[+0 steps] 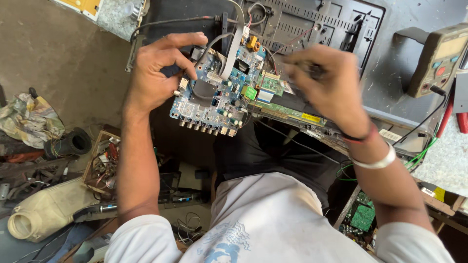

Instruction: The person repairs a TV mainboard by soldering a cylindrical capacitor onto the circuit board. They hold the board in one hand, use a soldering iron with the other to heat the component's leads, reposition the capacitor, and continue soldering it onto the board.

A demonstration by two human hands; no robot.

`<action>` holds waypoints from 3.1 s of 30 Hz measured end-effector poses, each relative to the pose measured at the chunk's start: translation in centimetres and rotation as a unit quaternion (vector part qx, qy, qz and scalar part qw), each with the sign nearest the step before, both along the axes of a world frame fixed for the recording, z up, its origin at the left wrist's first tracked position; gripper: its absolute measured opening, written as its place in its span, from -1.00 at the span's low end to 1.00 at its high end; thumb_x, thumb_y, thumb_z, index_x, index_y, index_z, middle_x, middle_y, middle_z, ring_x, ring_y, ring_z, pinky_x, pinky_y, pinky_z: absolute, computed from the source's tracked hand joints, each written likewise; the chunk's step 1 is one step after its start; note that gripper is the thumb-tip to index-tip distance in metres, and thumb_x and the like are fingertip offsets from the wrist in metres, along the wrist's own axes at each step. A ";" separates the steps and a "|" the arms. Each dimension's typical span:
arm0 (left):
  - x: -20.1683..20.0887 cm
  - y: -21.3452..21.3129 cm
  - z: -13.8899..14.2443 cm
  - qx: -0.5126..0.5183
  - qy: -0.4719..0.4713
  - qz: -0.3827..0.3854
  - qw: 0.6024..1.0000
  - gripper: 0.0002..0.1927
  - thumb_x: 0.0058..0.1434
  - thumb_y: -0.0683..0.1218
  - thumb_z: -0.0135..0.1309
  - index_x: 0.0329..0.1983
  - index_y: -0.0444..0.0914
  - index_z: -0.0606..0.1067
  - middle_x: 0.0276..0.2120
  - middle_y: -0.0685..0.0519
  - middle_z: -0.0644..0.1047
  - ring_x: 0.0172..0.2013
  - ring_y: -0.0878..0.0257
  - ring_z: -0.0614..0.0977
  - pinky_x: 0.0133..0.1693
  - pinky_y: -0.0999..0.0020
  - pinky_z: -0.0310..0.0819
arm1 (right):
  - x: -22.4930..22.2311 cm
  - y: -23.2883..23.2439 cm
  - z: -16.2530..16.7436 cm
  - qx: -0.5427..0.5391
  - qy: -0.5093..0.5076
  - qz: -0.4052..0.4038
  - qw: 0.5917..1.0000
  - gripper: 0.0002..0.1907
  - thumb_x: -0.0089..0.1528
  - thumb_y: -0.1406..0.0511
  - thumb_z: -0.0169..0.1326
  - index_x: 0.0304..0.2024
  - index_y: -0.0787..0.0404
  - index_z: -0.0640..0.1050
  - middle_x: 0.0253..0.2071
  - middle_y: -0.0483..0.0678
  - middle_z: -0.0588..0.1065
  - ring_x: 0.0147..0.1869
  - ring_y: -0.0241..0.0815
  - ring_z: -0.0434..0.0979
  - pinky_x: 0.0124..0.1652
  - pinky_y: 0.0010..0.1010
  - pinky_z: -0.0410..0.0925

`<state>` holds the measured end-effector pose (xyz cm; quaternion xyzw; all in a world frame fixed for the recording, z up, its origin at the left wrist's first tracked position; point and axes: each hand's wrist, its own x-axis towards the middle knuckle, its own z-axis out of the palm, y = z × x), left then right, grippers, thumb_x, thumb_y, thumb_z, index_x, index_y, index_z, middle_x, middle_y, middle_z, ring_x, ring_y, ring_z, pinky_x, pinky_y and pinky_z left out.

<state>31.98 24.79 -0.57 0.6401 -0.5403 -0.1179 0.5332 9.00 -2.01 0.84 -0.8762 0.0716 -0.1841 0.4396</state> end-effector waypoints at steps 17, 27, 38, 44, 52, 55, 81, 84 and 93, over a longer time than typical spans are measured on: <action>2.3 -1.1 2.2 -0.075 0.004 -0.020 0.997 -0.66 0.09 -0.53 0.23 -0.22 -0.27 0.65 0.04 0.03 0.61 0.20 0.14 0.64 0.26 0.32 0.62 | 7.2 4.8 0.0 -0.245 -0.032 0.017 0.969 -0.86 0.31 0.39 0.24 -0.11 0.21 0.54 -0.21 -0.01 0.49 -0.33 0.03 0.53 -0.40 -0.20 0.35; 6.6 0.4 -3.2 -0.117 0.159 0.027 0.980 -0.65 0.00 -0.60 0.05 -0.30 -0.38 0.58 0.07 -0.08 0.61 0.21 0.07 0.64 0.28 0.21 0.60 | 6.9 -0.3 0.3 -0.155 -0.101 0.029 0.982 -0.89 0.38 0.52 0.24 -0.11 0.31 0.56 -0.15 0.04 0.58 -0.24 -0.20 0.54 -0.29 -0.40 0.34; 6.4 -1.1 -6.1 -0.216 0.188 0.072 0.955 -0.74 0.05 -0.56 0.25 -0.36 -0.39 0.57 0.07 -0.15 0.62 0.13 0.05 0.67 0.19 0.20 0.64 | 1.8 -5.1 1.8 -0.156 0.018 -0.152 0.976 -0.72 0.30 0.46 0.24 0.03 0.34 0.48 -0.06 -0.05 0.55 -0.16 -0.26 0.48 -0.17 -0.51 0.34; 2.6 -3.5 -6.1 -0.159 0.008 0.137 0.978 -0.75 0.06 -0.50 0.28 -0.34 -0.34 0.57 0.09 -0.12 0.62 0.16 0.02 0.66 0.09 0.24 0.66 | 0.1 -4.1 2.4 0.233 0.107 -0.053 0.965 -0.49 0.37 0.52 -0.04 0.39 0.33 0.44 -0.04 -0.08 0.51 -0.09 -0.32 0.51 -0.05 -0.53 0.42; -2.6 -6.4 -5.3 -0.121 -0.092 0.242 0.958 -0.77 0.10 -0.40 0.38 -0.30 -0.28 0.61 0.05 -0.10 0.62 0.04 0.14 0.71 0.00 0.26 0.71 | 0.6 -5.9 1.6 0.246 0.050 -0.088 0.964 -0.79 0.41 0.37 0.06 -0.01 0.38 0.35 -0.26 -0.05 0.55 -0.29 -0.31 0.62 -0.34 -0.55 0.47; -2.7 -7.8 -5.2 -0.143 -0.053 0.245 0.957 -0.79 0.18 -0.39 0.36 -0.22 -0.29 0.61 0.10 -0.08 0.61 0.04 0.11 0.71 0.01 0.30 0.71 | 0.7 -7.0 1.3 0.258 0.030 -0.057 0.964 -0.84 0.55 0.36 0.08 0.06 0.39 0.48 -0.30 -0.06 0.57 -0.34 -0.33 0.61 -0.34 -0.59 0.46; -6.1 -13.6 -4.9 -0.028 -0.117 0.296 0.948 -0.70 0.10 -0.37 0.41 -0.22 -0.22 0.58 0.14 0.07 0.51 0.12 0.12 0.51 0.11 0.25 0.46 | 3.0 -10.4 -0.2 0.237 0.005 -0.043 0.971 -0.87 0.51 0.37 0.18 0.02 0.30 0.51 -0.21 -0.16 0.53 -0.22 -0.42 0.54 -0.20 -0.60 0.43; -5.7 -13.5 -4.6 -0.006 -0.113 0.257 0.960 -0.69 0.11 -0.40 0.38 -0.19 -0.23 0.58 0.15 0.08 0.46 0.11 0.11 0.50 0.05 0.26 0.47 | 2.6 -10.6 0.1 0.227 0.032 -0.053 0.972 -0.84 0.48 0.36 0.16 0.06 0.30 0.52 -0.23 -0.17 0.53 -0.24 -0.43 0.52 -0.21 -0.61 0.41; -1.9 -13.4 -3.1 0.067 -0.108 0.106 0.986 -0.63 0.04 -0.47 0.23 -0.18 -0.27 0.48 0.29 0.01 0.46 0.25 0.01 0.58 0.12 0.16 0.61 | 3.2 -11.7 1.2 0.194 0.040 -0.014 0.980 -0.86 0.51 0.36 0.10 0.06 0.31 0.50 -0.12 -0.14 0.53 -0.14 -0.43 0.53 -0.14 -0.61 0.44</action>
